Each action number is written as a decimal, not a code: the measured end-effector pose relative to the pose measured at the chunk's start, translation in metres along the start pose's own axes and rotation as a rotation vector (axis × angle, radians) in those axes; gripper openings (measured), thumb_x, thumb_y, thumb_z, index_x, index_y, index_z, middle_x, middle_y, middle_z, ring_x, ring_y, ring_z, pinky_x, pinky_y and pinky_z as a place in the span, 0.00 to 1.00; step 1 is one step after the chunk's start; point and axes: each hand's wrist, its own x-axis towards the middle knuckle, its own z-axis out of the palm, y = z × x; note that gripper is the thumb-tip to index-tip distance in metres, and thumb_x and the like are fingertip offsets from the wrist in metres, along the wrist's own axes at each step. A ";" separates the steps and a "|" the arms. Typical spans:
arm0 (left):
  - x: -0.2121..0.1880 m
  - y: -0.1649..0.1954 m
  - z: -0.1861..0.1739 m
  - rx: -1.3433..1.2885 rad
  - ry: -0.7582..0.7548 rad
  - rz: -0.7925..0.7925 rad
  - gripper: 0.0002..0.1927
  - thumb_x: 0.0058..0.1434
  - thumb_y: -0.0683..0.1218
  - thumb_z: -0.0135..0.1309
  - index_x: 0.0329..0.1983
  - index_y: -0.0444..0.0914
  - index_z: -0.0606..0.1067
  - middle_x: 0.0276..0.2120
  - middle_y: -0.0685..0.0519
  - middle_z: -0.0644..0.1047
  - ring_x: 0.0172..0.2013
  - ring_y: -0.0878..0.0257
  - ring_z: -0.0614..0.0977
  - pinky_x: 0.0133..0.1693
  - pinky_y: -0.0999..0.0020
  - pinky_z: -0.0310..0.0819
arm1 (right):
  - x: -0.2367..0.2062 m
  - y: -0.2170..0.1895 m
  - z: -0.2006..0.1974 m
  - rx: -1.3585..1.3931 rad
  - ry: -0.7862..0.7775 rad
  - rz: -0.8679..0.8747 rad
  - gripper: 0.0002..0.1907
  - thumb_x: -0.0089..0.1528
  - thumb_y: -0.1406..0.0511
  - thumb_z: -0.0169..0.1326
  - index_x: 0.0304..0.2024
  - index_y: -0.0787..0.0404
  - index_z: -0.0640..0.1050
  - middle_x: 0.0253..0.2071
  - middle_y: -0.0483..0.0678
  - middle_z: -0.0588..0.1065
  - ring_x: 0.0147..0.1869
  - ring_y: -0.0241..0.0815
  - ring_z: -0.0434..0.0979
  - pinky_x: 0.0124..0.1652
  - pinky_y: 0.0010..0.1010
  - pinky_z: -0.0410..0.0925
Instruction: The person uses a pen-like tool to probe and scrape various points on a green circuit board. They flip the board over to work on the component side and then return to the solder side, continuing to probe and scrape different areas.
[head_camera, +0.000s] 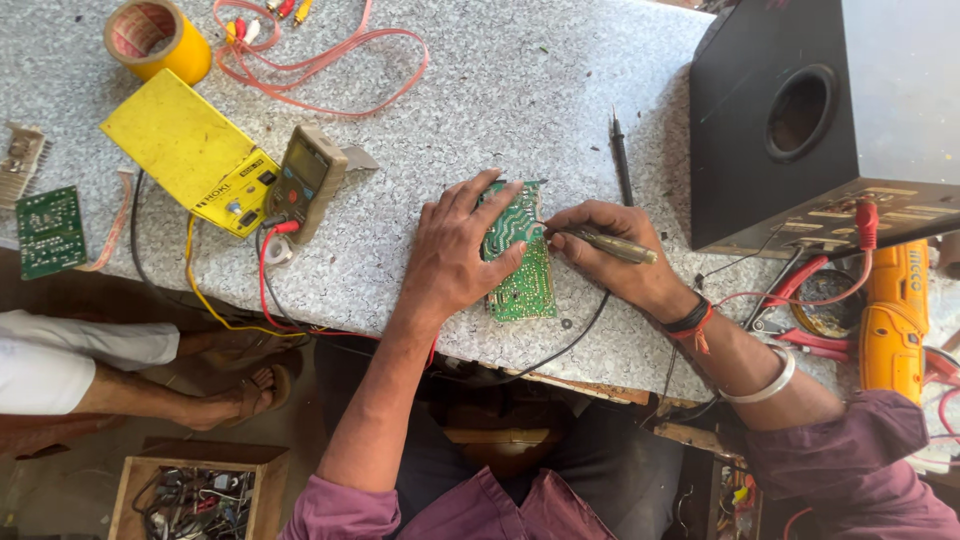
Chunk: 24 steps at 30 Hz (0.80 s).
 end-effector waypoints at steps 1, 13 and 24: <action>0.000 0.000 0.000 -0.009 0.005 0.005 0.37 0.57 0.60 0.59 0.70 0.46 0.69 0.69 0.48 0.66 0.68 0.51 0.66 0.64 0.48 0.58 | 0.000 -0.003 0.000 -0.055 0.009 0.003 0.15 0.65 0.63 0.59 0.51 0.66 0.81 0.43 0.50 0.83 0.48 0.39 0.83 0.48 0.28 0.76; -0.001 0.001 -0.004 0.012 0.013 -0.001 0.38 0.54 0.57 0.61 0.69 0.44 0.69 0.69 0.49 0.66 0.68 0.51 0.66 0.63 0.49 0.58 | 0.002 -0.015 0.011 -0.710 -0.148 -0.582 0.16 0.68 0.56 0.55 0.51 0.59 0.78 0.56 0.50 0.79 0.71 0.59 0.70 0.65 0.50 0.66; 0.000 -0.008 0.003 0.050 -0.059 -0.047 0.36 0.56 0.57 0.58 0.69 0.47 0.67 0.71 0.50 0.62 0.69 0.51 0.61 0.65 0.45 0.51 | 0.002 -0.007 0.013 -0.591 -0.165 -0.494 0.19 0.70 0.52 0.51 0.53 0.57 0.76 0.54 0.49 0.80 0.75 0.60 0.66 0.68 0.53 0.63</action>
